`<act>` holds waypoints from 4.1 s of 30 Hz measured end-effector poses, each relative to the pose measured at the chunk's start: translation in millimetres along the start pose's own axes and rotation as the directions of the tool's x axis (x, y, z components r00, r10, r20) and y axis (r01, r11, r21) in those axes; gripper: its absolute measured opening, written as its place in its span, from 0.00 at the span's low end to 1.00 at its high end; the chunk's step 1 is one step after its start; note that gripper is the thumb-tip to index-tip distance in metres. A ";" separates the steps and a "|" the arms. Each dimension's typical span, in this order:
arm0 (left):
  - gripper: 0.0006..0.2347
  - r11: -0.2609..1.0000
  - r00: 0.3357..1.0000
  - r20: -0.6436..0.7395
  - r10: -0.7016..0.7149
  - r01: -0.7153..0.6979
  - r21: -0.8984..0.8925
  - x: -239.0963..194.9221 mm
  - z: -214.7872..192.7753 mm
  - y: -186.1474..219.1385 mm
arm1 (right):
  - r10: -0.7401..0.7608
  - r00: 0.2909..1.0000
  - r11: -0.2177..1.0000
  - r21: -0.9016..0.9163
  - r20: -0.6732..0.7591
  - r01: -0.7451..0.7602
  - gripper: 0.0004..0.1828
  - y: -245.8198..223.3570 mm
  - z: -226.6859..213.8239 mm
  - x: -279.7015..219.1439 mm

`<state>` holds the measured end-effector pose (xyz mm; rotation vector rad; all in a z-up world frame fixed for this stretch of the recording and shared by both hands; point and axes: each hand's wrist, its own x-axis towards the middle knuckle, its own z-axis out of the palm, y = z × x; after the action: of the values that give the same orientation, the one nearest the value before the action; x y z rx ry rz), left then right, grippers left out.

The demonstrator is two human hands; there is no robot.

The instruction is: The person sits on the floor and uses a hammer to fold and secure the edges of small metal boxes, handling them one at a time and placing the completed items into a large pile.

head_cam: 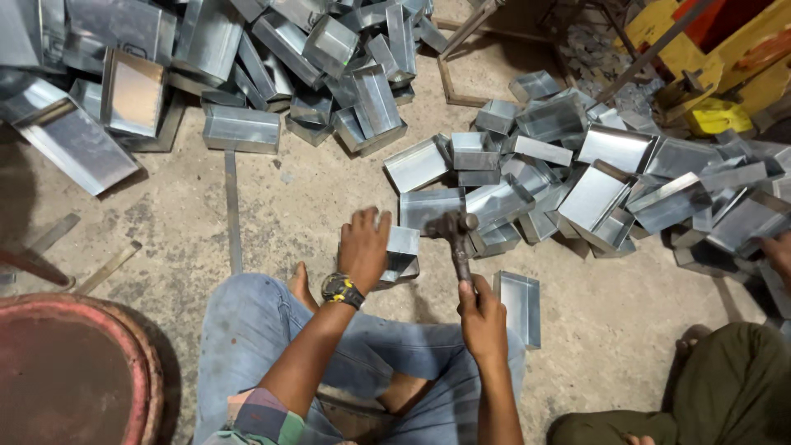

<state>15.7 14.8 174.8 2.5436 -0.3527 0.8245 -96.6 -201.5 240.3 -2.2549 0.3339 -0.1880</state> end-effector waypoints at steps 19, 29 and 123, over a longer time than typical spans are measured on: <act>0.17 0.992 0.940 0.338 -0.039 -0.004 0.128 -11.5 23.5 -3.6 | -0.339 0.724 0.408 0.600 -0.600 0.688 0.25 -61.5 -54.9 -18.7; 0.15 0.980 0.958 0.285 -0.024 -0.034 0.196 -21.9 35.8 -6.3 | 0.065 0.998 0.998 0.011 0.021 -0.065 0.21 53.1 37.5 28.4; 0.14 0.976 0.977 0.189 -0.098 0.057 0.211 8.0 -20.7 16.0 | -0.273 0.954 0.924 -0.242 0.123 0.296 0.18 -3.2 4.5 15.1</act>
<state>5.9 10.0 199.9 2.8221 -0.2376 0.6066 -80.5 -200.9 240.2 -2.5565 -0.0225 -0.2064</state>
